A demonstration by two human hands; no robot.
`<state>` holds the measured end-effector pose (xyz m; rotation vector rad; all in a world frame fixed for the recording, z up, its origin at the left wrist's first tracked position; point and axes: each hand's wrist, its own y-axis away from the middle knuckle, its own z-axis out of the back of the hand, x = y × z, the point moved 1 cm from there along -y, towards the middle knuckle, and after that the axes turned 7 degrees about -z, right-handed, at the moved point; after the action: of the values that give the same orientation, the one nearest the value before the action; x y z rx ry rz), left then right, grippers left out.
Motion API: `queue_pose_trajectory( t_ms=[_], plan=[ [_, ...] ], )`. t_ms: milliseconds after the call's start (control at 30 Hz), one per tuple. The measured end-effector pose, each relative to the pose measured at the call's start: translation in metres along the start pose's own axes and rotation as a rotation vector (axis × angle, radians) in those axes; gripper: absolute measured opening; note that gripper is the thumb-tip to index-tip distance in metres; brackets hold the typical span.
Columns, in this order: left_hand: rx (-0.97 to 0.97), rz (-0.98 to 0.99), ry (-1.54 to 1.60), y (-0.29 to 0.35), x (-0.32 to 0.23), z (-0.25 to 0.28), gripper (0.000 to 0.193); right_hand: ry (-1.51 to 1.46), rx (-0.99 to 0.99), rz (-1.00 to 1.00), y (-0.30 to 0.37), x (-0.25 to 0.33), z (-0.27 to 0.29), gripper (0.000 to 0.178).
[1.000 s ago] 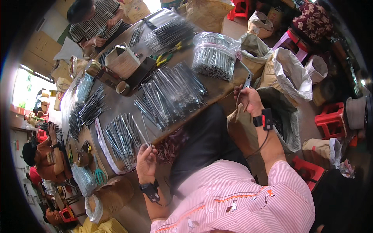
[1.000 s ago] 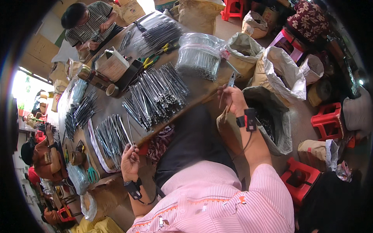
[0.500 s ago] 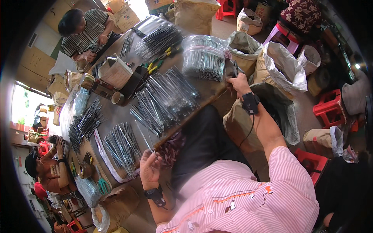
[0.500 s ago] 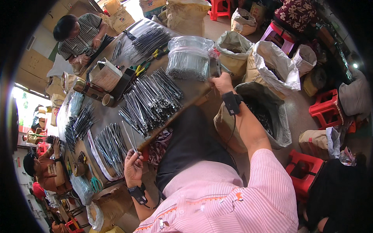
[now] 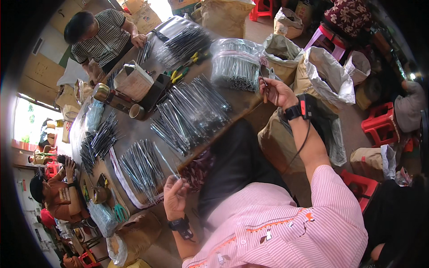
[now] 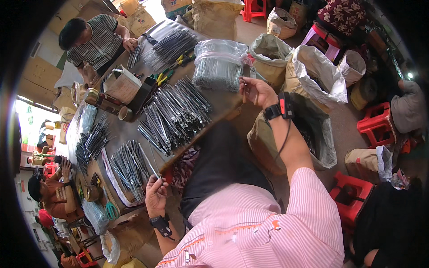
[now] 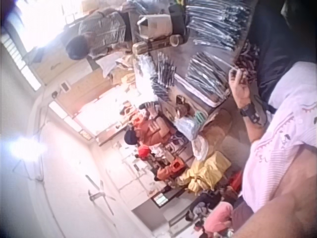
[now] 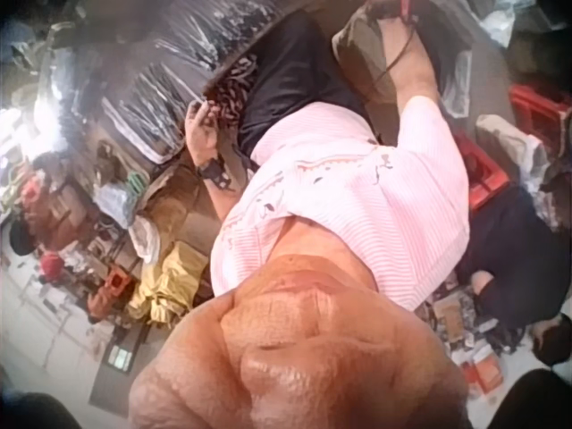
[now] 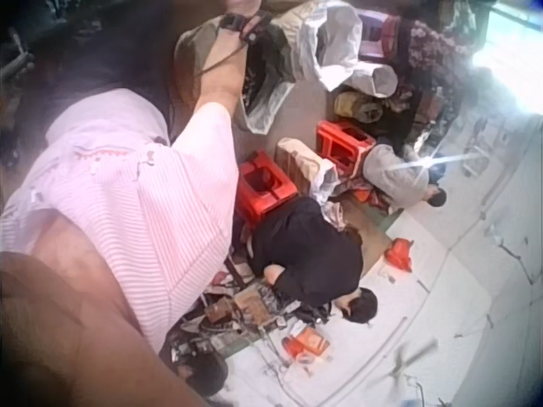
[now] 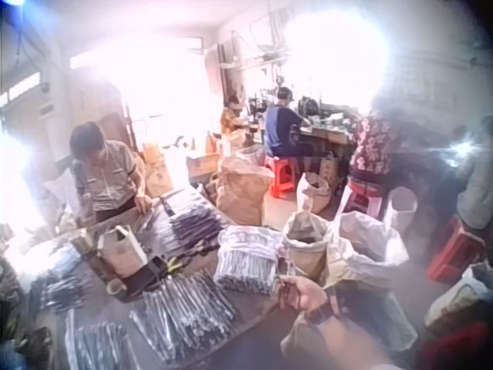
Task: The person repeatedly picks up thin metal rods from a table, uses pliers to cut them to length, and places the cut pieces back on the table. The action is performed one at a time in a repetitive cycle.
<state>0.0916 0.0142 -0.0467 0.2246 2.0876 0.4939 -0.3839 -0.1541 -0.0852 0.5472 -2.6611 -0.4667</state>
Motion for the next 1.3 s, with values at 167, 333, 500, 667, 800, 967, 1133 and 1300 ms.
queue_pose_trajectory(
  t_ms=[167,333,500,667,800,967,1133,1300],
  plan=[
    [0.134,0.002,-0.029,0.003,0.004,-0.02,0.016,-0.125,-0.092,0.058,-0.024,0.009,0.007,0.011],
    [0.142,0.028,-0.054,0.004,0.01,-0.024,0.014,-0.031,0.119,0.009,-0.002,-0.014,0.003,0.012],
    [0.135,0.053,-0.092,-0.002,0.019,-0.033,0.013,0.334,-0.165,0.15,0.024,-0.032,0.002,0.006],
    [0.177,0.054,-0.125,-0.005,0.024,-0.049,0.013,0.637,-0.347,0.223,0.035,-0.038,0.002,0.011],
    [0.232,0.063,-0.119,-0.004,0.027,-0.055,0.013,0.314,-0.192,0.098,0.043,-0.048,-0.005,0.011],
    [0.27,0.075,-0.099,-0.003,0.029,-0.059,0.013,0.046,-0.072,0.095,0.057,-0.072,-0.034,0.009],
    [0.284,0.085,-0.139,-0.002,0.033,-0.08,0.016,0.455,0.022,0.09,0.07,-0.125,-0.074,0.015],
    [0.37,-0.073,-0.177,-0.006,0.037,-0.107,0.018,0.665,0.019,0.191,0.078,-0.172,-0.102,0.022]
  ],
)
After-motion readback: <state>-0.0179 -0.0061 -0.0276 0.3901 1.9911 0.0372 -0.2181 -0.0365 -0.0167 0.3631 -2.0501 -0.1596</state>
